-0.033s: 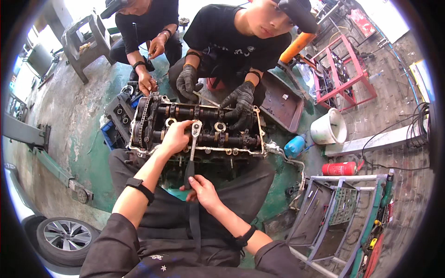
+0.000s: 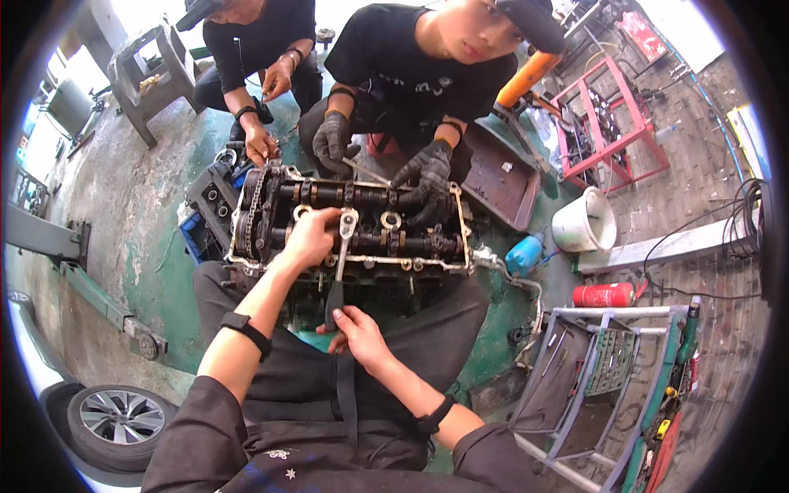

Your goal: The person uses a socket wrench to tighten bolts on an exposed engine cylinder head, while two other individuals assist by holding components and using hand tools on different parts of the block.

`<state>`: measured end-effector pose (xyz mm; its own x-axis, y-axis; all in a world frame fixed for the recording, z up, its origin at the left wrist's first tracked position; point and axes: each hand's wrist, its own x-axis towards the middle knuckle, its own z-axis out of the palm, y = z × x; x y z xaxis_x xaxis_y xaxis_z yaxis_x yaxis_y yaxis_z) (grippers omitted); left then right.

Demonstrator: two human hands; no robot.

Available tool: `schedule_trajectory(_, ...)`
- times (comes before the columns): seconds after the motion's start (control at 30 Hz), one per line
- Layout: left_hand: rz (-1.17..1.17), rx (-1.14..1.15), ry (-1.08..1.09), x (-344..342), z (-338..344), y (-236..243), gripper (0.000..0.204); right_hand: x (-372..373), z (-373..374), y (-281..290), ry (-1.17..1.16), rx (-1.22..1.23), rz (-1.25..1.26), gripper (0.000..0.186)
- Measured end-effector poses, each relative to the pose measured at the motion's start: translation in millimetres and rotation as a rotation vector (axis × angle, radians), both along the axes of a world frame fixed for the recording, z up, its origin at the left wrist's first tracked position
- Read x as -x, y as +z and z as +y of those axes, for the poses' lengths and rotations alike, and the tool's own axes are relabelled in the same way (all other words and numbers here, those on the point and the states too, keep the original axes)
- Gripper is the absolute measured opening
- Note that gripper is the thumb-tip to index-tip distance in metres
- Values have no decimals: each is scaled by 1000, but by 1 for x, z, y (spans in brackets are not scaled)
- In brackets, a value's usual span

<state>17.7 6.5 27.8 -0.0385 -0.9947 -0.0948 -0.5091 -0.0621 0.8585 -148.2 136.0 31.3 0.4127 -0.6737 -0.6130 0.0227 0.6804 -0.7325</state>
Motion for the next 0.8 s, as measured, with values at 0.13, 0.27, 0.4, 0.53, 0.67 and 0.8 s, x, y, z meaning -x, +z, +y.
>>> schedule_trajectory(0.13, 97, -203, 51, -6, -15, 23, 30, -21, -8, 3, 49, -59, -83, 29)
schedule_trajectory(0.27, -87, -280, -13, 1, -26, 46, 40, -62, -16, -2, 14, -143, -205, 30)
schedule_trajectory(0.4, -299, -216, -126, 7, -33, 47, 47, -99, -26, -5, -34, -203, -315, 34)
schedule_trajectory(0.53, -350, -227, -130, 18, -42, 48, 43, -114, -31, -4, -89, -185, -340, 38)
schedule_trajectory(0.67, -357, -248, -119, 18, -46, 45, 41, -104, -20, 10, -108, -145, -349, 34)
schedule_trajectory(0.8, -188, -452, -47, 14, -52, 44, 38, -72, -13, 18, -52, -168, -322, 24)
